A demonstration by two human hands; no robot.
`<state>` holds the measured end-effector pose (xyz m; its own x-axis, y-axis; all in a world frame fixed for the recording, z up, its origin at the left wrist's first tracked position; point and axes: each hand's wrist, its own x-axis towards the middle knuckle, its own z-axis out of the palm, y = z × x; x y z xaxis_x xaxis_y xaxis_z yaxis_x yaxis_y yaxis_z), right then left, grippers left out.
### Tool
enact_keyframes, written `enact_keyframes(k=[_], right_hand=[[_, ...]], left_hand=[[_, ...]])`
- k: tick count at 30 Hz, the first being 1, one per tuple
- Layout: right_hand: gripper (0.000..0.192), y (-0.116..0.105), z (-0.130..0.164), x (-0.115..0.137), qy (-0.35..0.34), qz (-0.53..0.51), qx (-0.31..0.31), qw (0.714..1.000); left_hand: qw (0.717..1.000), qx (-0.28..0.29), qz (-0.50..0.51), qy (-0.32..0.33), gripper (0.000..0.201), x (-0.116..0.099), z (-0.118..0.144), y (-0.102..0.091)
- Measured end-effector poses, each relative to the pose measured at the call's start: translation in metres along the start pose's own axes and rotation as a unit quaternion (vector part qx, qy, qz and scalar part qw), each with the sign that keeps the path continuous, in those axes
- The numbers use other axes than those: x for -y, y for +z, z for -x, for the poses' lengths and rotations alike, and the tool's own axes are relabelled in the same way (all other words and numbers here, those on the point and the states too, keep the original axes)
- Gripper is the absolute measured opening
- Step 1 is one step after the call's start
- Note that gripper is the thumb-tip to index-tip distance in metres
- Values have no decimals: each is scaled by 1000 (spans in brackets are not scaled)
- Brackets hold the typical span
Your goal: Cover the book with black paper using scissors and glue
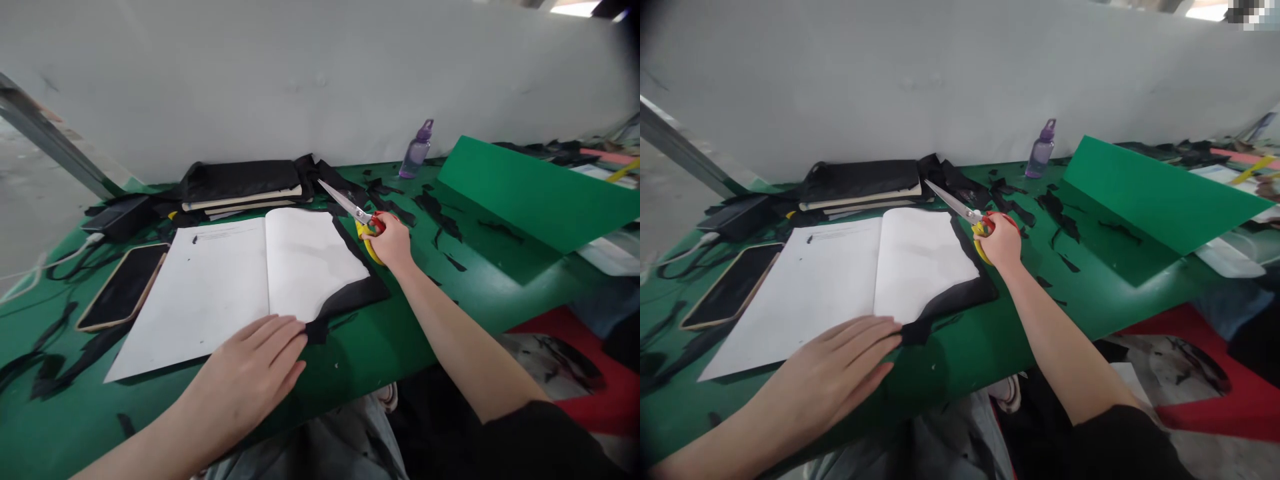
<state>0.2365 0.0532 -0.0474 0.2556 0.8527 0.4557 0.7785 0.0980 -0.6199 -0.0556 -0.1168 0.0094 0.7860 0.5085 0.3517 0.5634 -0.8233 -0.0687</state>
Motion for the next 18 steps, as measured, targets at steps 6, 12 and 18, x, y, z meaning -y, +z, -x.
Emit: enact_keyframes(k=[6,12,18], right_hand=[[34,0,0,0,8,-20,-2,1000],[32,2,-3,-2,41,-68,-29,996],[28,-2,-6,-1,99,-129,-71,984]], left_hand=[[999,23,-40,-24,35,6,0,21],[999,-25,-46,-8,26,-12,-20,7],[994,33,-102,35,12,-15,-47,29]])
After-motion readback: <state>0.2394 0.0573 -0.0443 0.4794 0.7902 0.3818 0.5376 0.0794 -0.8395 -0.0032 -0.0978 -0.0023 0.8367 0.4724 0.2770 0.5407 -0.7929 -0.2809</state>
